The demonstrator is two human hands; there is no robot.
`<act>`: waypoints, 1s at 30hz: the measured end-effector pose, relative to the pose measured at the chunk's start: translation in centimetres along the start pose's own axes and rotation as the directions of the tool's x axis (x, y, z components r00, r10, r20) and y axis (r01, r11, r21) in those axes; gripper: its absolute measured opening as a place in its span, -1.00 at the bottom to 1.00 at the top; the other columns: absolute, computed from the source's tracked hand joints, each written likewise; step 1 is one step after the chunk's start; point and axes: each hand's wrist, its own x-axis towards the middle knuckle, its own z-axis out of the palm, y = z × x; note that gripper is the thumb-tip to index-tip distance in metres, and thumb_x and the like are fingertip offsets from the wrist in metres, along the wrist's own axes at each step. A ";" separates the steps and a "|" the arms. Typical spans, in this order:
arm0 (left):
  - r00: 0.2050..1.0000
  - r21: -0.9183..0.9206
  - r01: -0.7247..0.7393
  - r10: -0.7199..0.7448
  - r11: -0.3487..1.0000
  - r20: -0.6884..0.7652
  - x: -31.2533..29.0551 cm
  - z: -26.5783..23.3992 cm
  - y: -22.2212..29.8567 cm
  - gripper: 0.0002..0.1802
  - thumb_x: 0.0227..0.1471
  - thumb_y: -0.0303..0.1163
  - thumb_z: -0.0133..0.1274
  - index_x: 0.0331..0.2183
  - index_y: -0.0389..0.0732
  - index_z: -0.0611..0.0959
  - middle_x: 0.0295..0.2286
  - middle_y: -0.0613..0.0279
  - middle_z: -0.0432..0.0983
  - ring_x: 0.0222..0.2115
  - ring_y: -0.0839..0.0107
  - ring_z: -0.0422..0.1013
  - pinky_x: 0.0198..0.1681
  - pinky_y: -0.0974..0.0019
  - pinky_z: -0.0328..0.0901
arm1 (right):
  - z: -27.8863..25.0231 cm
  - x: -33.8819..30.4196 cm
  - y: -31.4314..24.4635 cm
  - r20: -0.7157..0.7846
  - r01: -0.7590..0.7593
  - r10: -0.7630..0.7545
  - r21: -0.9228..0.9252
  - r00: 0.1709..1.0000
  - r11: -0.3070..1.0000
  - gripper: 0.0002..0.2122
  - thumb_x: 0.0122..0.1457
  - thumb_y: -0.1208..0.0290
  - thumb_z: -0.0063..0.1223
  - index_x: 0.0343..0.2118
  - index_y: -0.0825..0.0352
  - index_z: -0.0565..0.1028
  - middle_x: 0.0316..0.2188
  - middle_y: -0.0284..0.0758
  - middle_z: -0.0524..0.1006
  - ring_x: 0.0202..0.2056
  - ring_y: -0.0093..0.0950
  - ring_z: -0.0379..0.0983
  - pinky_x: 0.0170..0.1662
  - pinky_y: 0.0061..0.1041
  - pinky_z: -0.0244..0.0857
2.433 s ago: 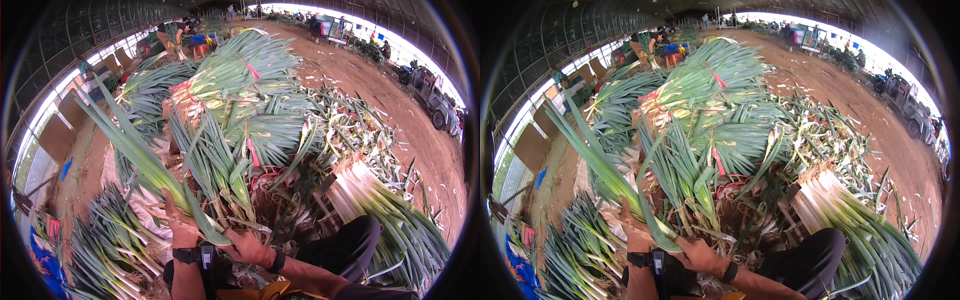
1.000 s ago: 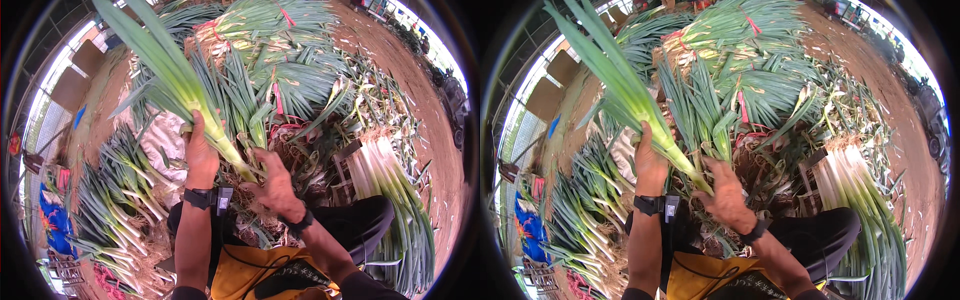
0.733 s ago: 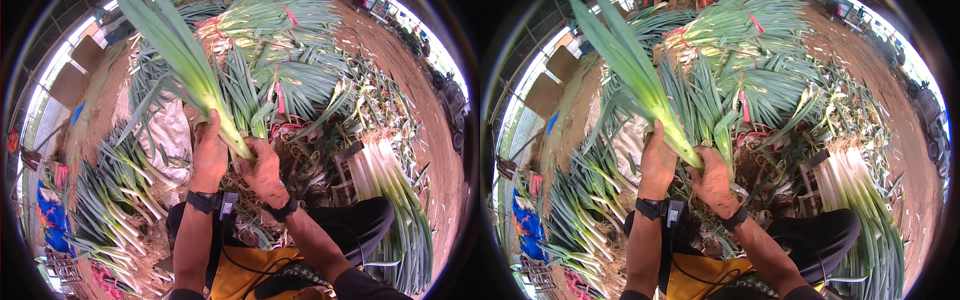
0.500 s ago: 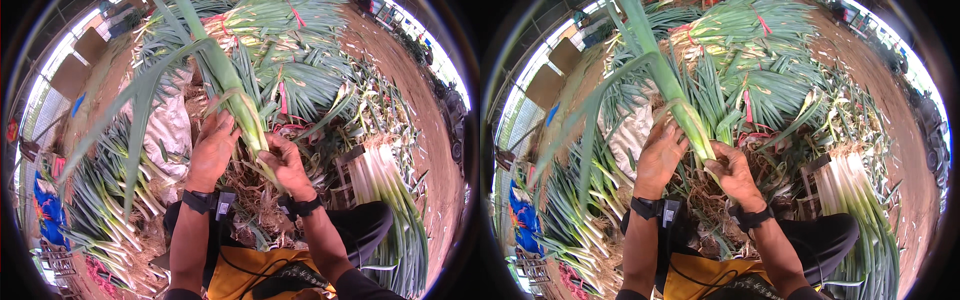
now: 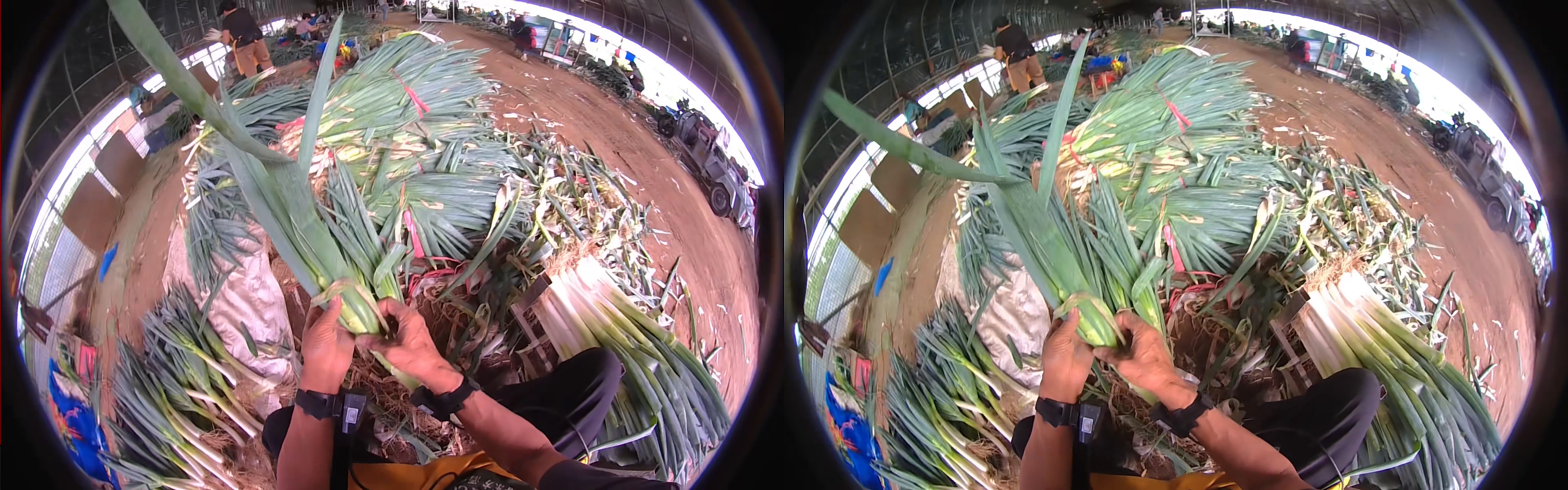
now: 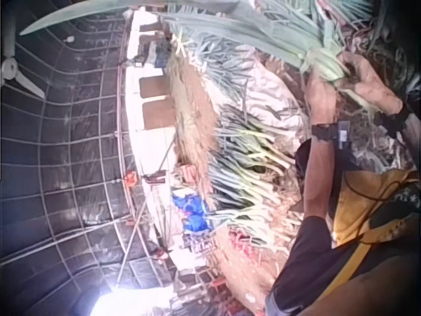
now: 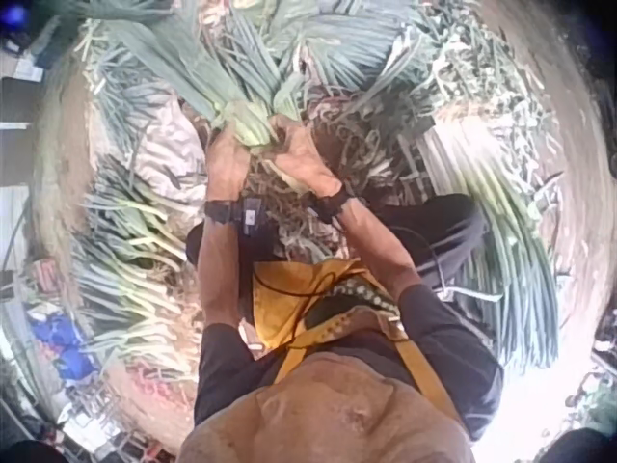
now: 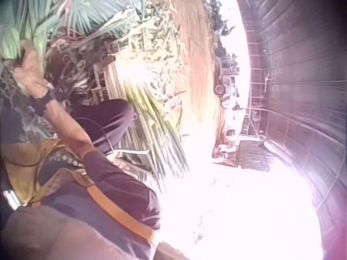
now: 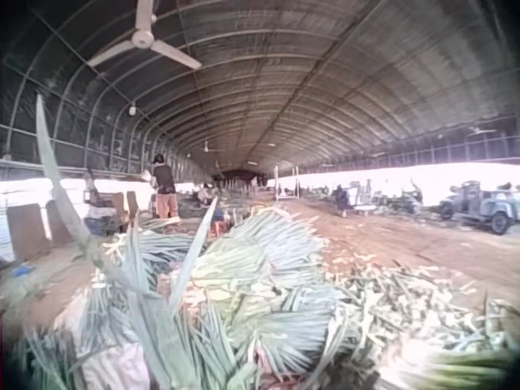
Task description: The person peels the outer layers from leeks by hand, wipes the stalks with a blue cloth, and places the cleaned leeks onto a metal rack.
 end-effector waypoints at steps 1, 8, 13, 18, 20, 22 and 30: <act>0.999 -0.007 -0.010 0.010 1.000 -0.033 0.1 -0.3 -0.3 -0.63 0.15 -0.47 0.03 0.01 -0.29 0.44 -0.07 0.15 0.47 -0.07 0.30 0.41 0.05 0.19 0.29 | 0.0 -0.2 0.0 -0.008 0.008 -0.008 -0.004 1.000 1.000 -0.68 -0.12 0.52 0.35 -0.30 0.35 0.42 -0.48 -0.39 0.42 -0.42 -0.58 0.29 -0.32 -0.53 0.26; 0.997 -0.005 0.008 -0.008 1.000 -0.079 0.0 0.3 -0.4 -0.69 0.13 -0.52 0.03 -0.06 -0.29 0.48 -0.11 0.14 0.49 -0.09 0.30 0.42 0.05 0.21 0.29 | -0.2 -0.4 -0.1 -0.021 -0.026 0.024 -0.084 0.999 0.996 -0.70 -0.10 0.54 0.35 -0.31 0.35 0.45 -0.46 -0.42 0.45 -0.40 -0.66 0.28 -0.29 -0.57 0.27; 0.999 -0.013 -0.026 0.025 1.000 -0.046 0.8 -1.8 -0.8 -0.70 0.09 -0.58 0.02 -0.09 -0.34 0.49 -0.18 0.06 0.51 -0.16 0.19 0.45 -0.02 0.15 0.35 | 1.0 -0.9 -1.6 -0.048 0.159 -0.172 -0.205 0.984 0.966 -0.73 -0.08 0.55 0.24 -0.28 0.41 0.45 -0.49 -0.16 0.48 -0.44 -0.40 0.43 -0.33 -0.42 0.32; 0.992 -0.022 -0.082 0.080 0.996 -0.097 1.0 -1.8 -1.1 -0.73 0.05 -0.58 0.03 -0.15 -0.42 0.51 -0.27 -0.03 0.53 -0.26 0.11 0.49 -0.08 0.11 0.41 | 0.8 -1.3 -1.5 -0.021 0.124 -0.129 -0.152 0.991 0.981 -0.77 -0.01 0.53 0.22 -0.27 0.38 0.45 -0.44 -0.10 0.47 -0.42 -0.30 0.39 -0.26 -0.40 0.31; 0.987 -0.030 -0.038 0.032 0.999 -0.157 0.7 -1.2 -0.7 -0.75 0.05 -0.57 0.03 -0.18 -0.42 0.52 -0.29 -0.01 0.54 -0.29 0.16 0.50 -0.10 0.12 0.43 | 0.7 -1.6 -1.8 0.016 0.130 -0.129 -0.101 0.992 0.986 -0.77 0.01 0.53 0.21 -0.26 0.38 0.45 -0.42 -0.09 0.48 -0.40 -0.27 0.39 -0.23 -0.38 0.30; 0.986 0.003 -0.026 0.026 1.000 -0.164 0.4 -0.8 -0.6 -0.75 0.05 -0.56 0.04 -0.18 -0.42 0.53 -0.30 -0.02 0.55 -0.30 0.18 0.51 -0.11 0.13 0.43 | 0.6 -2.2 -1.7 0.053 0.238 -0.232 -0.238 0.971 0.942 -0.78 0.03 0.54 0.17 -0.25 0.39 0.44 -0.40 -0.09 0.46 -0.36 -0.18 0.38 -0.21 -0.33 0.29; 0.991 0.021 -0.098 0.099 0.995 -0.088 -1.0 1.0 -1.3 -0.65 0.02 -0.53 0.13 -0.13 -0.42 0.49 -0.29 -0.09 0.55 -0.29 0.15 0.55 -0.11 0.14 0.48 | 0.5 -4.3 -1.0 0.076 0.338 -0.330 -0.247 0.941 0.908 -0.77 0.04 0.53 0.15 -0.25 0.40 0.38 -0.42 -0.08 0.37 -0.35 -0.03 0.35 -0.27 -0.22 0.24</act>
